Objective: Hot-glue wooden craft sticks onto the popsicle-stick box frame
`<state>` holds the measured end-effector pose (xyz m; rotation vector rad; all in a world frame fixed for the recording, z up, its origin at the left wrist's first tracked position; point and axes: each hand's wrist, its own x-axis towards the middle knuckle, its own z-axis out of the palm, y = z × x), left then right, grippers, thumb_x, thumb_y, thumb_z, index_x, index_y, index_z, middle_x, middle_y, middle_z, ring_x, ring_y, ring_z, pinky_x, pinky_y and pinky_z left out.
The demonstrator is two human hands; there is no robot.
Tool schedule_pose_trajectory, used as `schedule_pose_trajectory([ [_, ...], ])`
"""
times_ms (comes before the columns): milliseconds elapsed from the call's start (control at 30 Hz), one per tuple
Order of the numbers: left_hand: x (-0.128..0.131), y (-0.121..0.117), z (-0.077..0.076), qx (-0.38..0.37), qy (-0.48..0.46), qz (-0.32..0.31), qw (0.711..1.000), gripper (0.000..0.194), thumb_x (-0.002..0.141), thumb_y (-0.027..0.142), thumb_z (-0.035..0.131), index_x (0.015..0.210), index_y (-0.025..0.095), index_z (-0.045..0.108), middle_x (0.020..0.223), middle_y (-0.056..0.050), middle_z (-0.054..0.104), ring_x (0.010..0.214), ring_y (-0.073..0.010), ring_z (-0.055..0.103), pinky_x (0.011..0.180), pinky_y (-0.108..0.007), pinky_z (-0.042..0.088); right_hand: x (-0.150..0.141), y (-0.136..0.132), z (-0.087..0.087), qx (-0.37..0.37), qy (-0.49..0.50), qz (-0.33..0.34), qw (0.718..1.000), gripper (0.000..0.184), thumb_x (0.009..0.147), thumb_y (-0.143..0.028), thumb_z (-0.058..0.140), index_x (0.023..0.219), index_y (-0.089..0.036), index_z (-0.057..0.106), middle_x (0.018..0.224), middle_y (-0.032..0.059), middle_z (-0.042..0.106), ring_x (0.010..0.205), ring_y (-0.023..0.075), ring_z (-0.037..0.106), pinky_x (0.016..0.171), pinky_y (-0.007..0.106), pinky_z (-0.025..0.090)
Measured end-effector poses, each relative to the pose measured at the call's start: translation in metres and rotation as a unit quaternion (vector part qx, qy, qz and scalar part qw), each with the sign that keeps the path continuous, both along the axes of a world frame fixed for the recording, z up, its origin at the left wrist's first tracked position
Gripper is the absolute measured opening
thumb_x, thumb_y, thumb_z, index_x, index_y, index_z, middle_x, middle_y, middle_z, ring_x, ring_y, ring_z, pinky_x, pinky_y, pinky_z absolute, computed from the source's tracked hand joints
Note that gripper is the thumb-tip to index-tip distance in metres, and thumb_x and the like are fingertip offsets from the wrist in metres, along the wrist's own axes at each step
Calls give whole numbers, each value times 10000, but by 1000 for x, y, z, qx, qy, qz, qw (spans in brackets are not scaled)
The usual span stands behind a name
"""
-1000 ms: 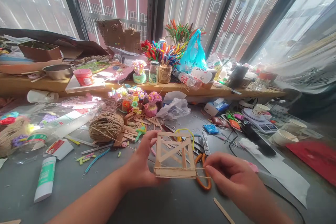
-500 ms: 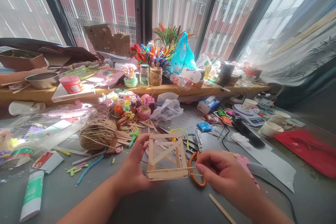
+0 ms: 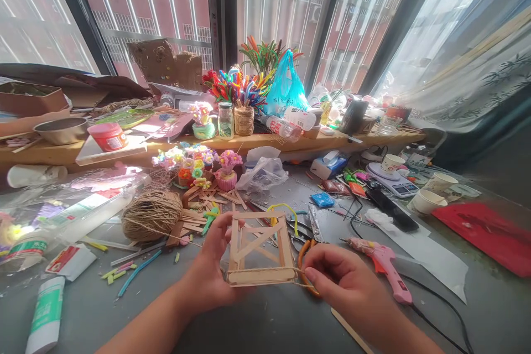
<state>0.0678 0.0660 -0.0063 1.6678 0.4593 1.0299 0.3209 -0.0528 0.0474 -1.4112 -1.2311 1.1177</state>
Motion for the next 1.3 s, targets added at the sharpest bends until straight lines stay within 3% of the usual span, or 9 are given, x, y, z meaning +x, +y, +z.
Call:
schedule_pose_trajectory([
  [300,1,-3,13,-15,-39,15,999,965,708,233,907,1514,429,414,1400,-76,544,1231,-336,657,1051,-447,578,-12,-1,-5,4,90,-28,996,406,855,-591,823,824,-198,726,709,-15,580,644,141,465,589,258,374],
  [533,0,-5,9,-13,-49,4,999,981,741,308,935,1545,475,400,1440,-76,537,1299,-372,642,1089,-494,574,-17,1,-8,6,118,-23,993,449,820,-626,850,785,-198,720,673,-23,573,633,134,458,575,253,361],
  [767,-1,-5,7,2,-71,-3,997,969,782,424,924,1577,482,372,1459,-87,524,1343,-361,625,1086,-487,576,-24,7,-6,-64,169,-15,984,551,673,-650,953,746,-200,644,655,-48,556,606,106,425,549,245,308],
  [867,-1,-4,7,1,-71,6,997,954,793,428,923,1581,465,387,1461,-100,533,1372,-370,606,1116,-498,553,-22,11,-15,-112,240,6,964,613,614,-630,998,749,-211,572,634,-84,520,523,58,310,492,238,199],
  [967,0,-6,9,1,-75,0,997,964,788,424,928,1585,484,388,1484,-89,531,1390,-380,600,1114,-493,564,-22,12,-24,-154,308,47,938,636,624,-633,993,912,-215,609,627,-119,459,492,40,184,473,234,110],
  [1067,2,-9,13,1,-76,0,997,916,798,440,913,1570,465,422,1469,-84,554,1366,-386,625,1088,-478,590,-26,11,-29,-176,373,122,903,640,699,-605,957,1102,-209,656,614,-134,379,495,48,124,467,220,85],
  [1133,1,-9,16,-6,-61,-3,998,875,805,439,905,1551,447,449,1476,-85,560,1361,-394,633,1086,-481,595,-29,11,-31,-174,400,149,887,581,738,-565,941,1103,-202,671,601,-135,363,485,48,111,459,218,89],
  [1200,0,-7,15,-8,-35,-14,999,872,828,426,883,1568,440,423,1534,-94,541,1397,-411,609,1111,-513,576,-30,12,-32,-170,393,140,893,552,745,-560,931,1071,-191,682,576,-140,347,476,47,101,454,221,87],
  [1300,-3,-2,10,20,22,-14,999,1041,838,322,864,1663,424,238,1628,-135,479,1480,-426,531,1205,-585,470,-28,14,-32,-175,357,105,911,603,710,-586,939,1075,-186,673,556,-151,331,475,51,111,452,226,88],
])
